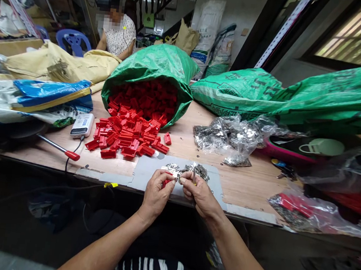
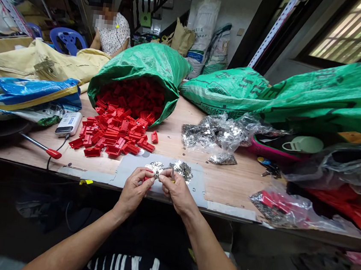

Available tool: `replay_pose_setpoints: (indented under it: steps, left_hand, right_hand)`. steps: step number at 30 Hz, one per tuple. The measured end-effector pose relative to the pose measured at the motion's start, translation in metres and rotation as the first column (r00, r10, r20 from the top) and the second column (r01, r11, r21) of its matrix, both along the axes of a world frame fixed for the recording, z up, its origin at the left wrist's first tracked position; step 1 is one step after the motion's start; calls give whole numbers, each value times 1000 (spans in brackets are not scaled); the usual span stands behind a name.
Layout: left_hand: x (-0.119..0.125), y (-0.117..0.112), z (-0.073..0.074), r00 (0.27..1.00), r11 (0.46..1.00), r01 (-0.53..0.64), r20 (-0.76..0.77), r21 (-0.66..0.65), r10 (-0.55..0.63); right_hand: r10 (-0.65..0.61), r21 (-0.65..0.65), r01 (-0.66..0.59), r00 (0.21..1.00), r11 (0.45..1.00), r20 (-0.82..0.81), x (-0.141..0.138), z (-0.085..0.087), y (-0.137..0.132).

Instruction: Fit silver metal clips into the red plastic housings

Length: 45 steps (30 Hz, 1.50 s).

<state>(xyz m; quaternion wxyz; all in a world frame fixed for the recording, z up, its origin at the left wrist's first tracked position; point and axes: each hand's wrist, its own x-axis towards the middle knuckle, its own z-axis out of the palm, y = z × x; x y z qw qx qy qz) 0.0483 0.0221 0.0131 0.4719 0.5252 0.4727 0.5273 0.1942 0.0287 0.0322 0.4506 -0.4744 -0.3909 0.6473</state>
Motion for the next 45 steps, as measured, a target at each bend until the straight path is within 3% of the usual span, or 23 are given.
replay_pose_setpoints:
  steps: [4,6,8,10,12,14,16,20,25,28,34,38,45]
  left_hand:
    - [-1,-1,2,1000,1000,15,3,-24,-14]
    - [-1,-1,2,1000,999,19,0,-32,-19]
    - [-2,0,1,1000,999,15,6,-36,-15]
    - [-4,1,0,1000,999,10,20,-46,-9]
    - [-5,2,-1,999,998,10,35,-66,-8]
    - [-7,2,-1,999,996,19,46,-88,-15]
    - [-9,2,-1,998,993,31,50,-115,-25]
    - [-11,-2,4,997,985,52,58,-163,-43]
    - [-9,-10,8,990,974,141,48,-176,-135]
    - [-7,-16,10,974,954,224,76,-199,-213]
    - [-10,-23,13,931,884,351,216,-309,-294]
    - [-14,-25,11,891,829,419,344,-371,-296]
    - [-29,-20,17,793,846,401,595,-350,-130]
  right_hand:
    - [-26,104,14,993,994,114,6,-4,4]
    - [-36,193,-18,961,981,273,11,-5,4]
    - [-111,336,-84,846,938,522,15,-8,2]
    - [-225,450,-201,650,870,726,19,-13,-3]
    - [-287,468,-325,474,822,833,22,-19,-8]
    - [-288,437,-409,377,801,880,24,-25,-14]
    - [-268,414,-452,352,790,897,26,-27,-18]
    - [-251,424,-413,410,806,877,32,-21,-22]
    - [-151,413,-286,637,865,756,31,-5,-20]
    - [-56,423,-330,729,844,682,23,2,-21]
    - [12,503,-451,753,737,658,16,7,-23]
    - [33,519,-475,759,711,650,18,7,-22]
    - [-94,482,-280,782,830,616,15,11,-19]
